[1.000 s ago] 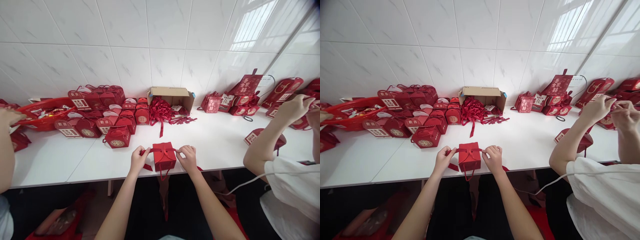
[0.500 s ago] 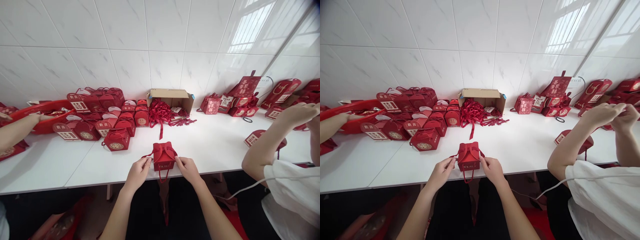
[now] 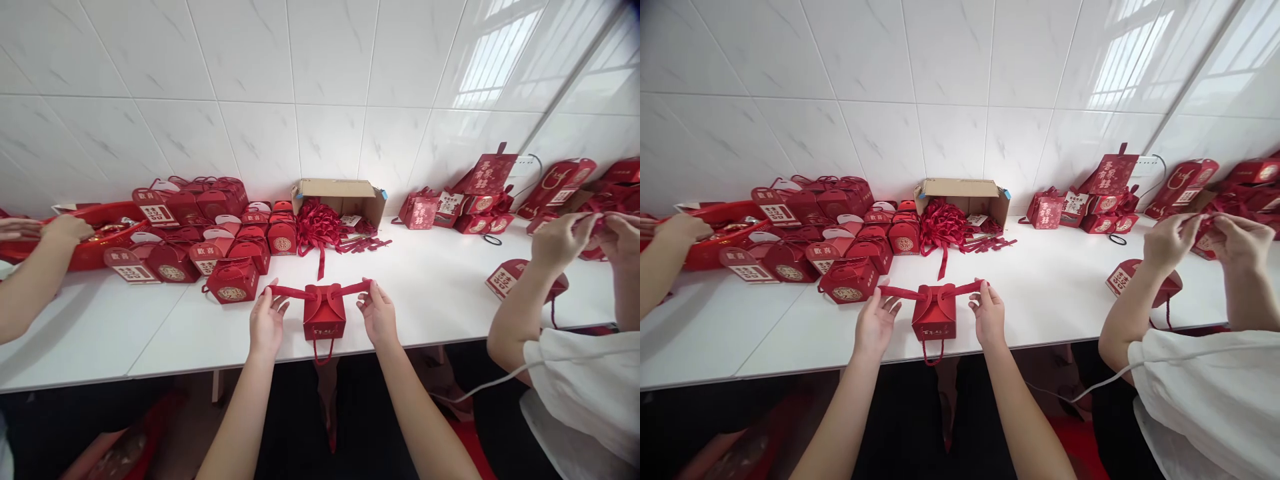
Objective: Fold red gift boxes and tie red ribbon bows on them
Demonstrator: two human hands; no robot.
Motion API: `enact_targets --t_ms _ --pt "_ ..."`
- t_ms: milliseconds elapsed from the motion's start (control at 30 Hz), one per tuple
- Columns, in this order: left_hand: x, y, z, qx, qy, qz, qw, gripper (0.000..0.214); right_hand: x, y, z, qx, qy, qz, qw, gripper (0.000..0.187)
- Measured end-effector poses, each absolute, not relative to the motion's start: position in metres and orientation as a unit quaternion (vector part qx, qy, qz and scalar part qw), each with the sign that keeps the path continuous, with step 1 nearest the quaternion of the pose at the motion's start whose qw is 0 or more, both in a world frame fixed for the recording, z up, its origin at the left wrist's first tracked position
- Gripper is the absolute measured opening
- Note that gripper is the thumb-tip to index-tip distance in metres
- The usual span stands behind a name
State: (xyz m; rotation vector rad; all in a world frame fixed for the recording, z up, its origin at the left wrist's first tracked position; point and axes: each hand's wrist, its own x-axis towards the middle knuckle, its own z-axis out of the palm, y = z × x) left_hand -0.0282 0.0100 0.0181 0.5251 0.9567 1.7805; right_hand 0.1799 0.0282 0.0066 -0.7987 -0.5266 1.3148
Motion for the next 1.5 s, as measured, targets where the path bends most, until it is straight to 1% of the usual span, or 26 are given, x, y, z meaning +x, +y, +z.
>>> enact_targets --t_ms 67,167,267,367,467,633,833,1033,1133,1200,1333,1467,1500 --pt "-0.033 0.012 0.031 0.201 0.392 0.755 0.485 0.032 0.183 0.033 0.015 -0.373 -0.253 0.551 0.703 0.030" --pt "-0.036 0.015 0.046 0.230 0.392 0.765 0.456 0.032 0.187 0.038 0.026 -0.384 -0.311 0.496 0.714 0.026" --pt "-0.035 0.017 0.057 0.280 0.407 0.768 0.407 0.029 0.189 0.041 0.038 -0.393 -0.377 0.450 0.708 0.024" --pt "-0.032 0.019 0.066 0.337 0.430 0.759 0.354 0.029 0.188 0.042 0.052 -0.407 -0.439 0.403 0.693 0.027" --pt "-0.028 0.021 0.079 0.389 0.436 0.746 0.318 0.029 0.184 0.043 0.071 -0.389 -0.491 0.349 0.697 0.025" --pt "-0.014 0.023 0.113 0.475 0.417 0.723 0.278 0.030 0.174 0.048 0.106 -0.348 -0.545 0.332 0.687 0.030" --pt "-0.001 0.027 0.140 0.568 0.391 0.660 0.298 0.034 0.167 0.054 0.125 -0.295 -0.553 0.394 0.672 0.027" --pt "0.004 0.028 0.148 0.629 0.314 0.615 0.358 0.032 0.165 0.055 0.132 -0.262 -0.568 0.500 0.599 0.029" --pt "0.006 0.026 0.152 0.674 0.331 0.545 0.372 0.034 0.163 0.057 0.134 -0.253 -0.594 0.518 0.561 0.028" --pt "0.007 0.025 0.153 0.696 0.363 0.503 0.361 0.035 0.161 0.057 0.135 -0.222 -0.606 0.525 0.554 0.024" --pt "0.009 0.025 0.150 0.702 0.400 0.479 0.342 0.034 0.160 0.056 0.131 -0.178 -0.627 0.506 0.565 0.020" --pt "0.007 0.027 0.145 0.651 0.379 0.507 0.419 0.013 0.164 0.055 0.125 -0.194 -0.690 0.433 0.547 0.023" --pt "0.005 0.028 0.144 0.635 0.369 0.515 0.443 0.014 0.166 0.056 0.124 -0.188 -0.713 0.412 0.535 0.024"
